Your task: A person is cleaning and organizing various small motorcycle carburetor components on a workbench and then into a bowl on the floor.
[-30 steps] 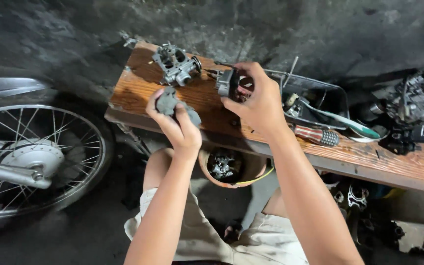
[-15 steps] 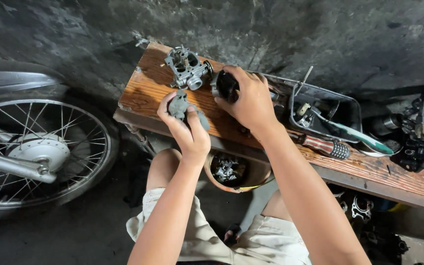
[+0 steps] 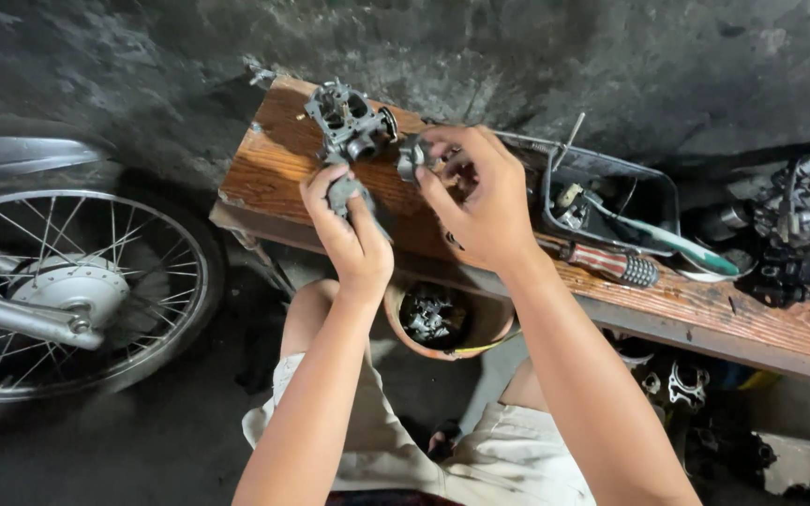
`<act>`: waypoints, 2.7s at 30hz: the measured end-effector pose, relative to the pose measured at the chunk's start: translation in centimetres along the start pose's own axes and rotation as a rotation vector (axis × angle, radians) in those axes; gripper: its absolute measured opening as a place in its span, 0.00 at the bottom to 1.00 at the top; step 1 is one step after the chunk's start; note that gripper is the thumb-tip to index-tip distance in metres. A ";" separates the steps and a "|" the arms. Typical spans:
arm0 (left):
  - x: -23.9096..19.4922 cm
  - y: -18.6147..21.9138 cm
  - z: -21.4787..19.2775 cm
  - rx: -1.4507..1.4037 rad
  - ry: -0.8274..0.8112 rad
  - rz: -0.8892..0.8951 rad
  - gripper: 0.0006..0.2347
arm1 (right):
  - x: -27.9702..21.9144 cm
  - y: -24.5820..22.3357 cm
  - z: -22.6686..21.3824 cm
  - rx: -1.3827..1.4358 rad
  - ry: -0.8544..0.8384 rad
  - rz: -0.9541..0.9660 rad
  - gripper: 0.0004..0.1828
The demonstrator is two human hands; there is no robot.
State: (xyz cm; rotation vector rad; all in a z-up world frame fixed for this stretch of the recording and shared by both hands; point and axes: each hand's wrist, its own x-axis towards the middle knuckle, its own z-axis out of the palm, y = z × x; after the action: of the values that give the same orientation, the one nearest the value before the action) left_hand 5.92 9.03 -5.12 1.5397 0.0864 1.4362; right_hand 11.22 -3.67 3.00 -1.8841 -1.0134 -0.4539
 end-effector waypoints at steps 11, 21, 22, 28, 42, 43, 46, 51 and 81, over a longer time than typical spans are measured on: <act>-0.5 2.0 -0.6 0.405 -0.347 0.096 0.18 | -9.0 -2.4 -0.2 0.257 0.002 0.071 0.06; -1.8 0.4 -0.6 0.402 -0.366 0.143 0.19 | -15.9 -0.3 0.7 0.152 -0.003 0.235 0.08; -2.0 0.4 -0.7 0.400 -0.373 0.142 0.19 | -16.2 -0.6 0.4 0.151 0.001 0.242 0.08; -2.3 1.5 -1.7 0.293 -0.378 0.189 0.15 | -18.3 -0.5 -0.6 0.272 0.112 0.405 0.10; -8.9 0.8 -4.4 0.322 -0.333 0.529 0.06 | -22.5 4.0 -1.0 0.304 0.372 0.307 0.17; -10.6 0.0 -4.5 0.325 -0.335 0.531 0.06 | -23.5 5.2 -0.3 0.308 0.374 0.308 0.17; -16.0 -2.1 -5.2 0.232 -0.469 0.408 0.08 | -27.5 8.1 1.6 0.117 0.418 0.460 0.15; -23.7 -7.1 -6.5 0.431 -0.893 -0.237 0.10 | -37.5 17.4 4.9 -0.331 -0.132 0.874 0.11; -35.3 -15.3 -10.1 0.865 -1.953 -0.715 0.17 | -50.7 18.1 8.2 -0.503 -0.799 0.853 0.19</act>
State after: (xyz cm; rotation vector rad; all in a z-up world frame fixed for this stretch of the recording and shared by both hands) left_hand -4.26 0.43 -42.62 2.5240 0.0436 -1.1142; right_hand -5.20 -24.31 -44.64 -2.8111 -0.4539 0.6571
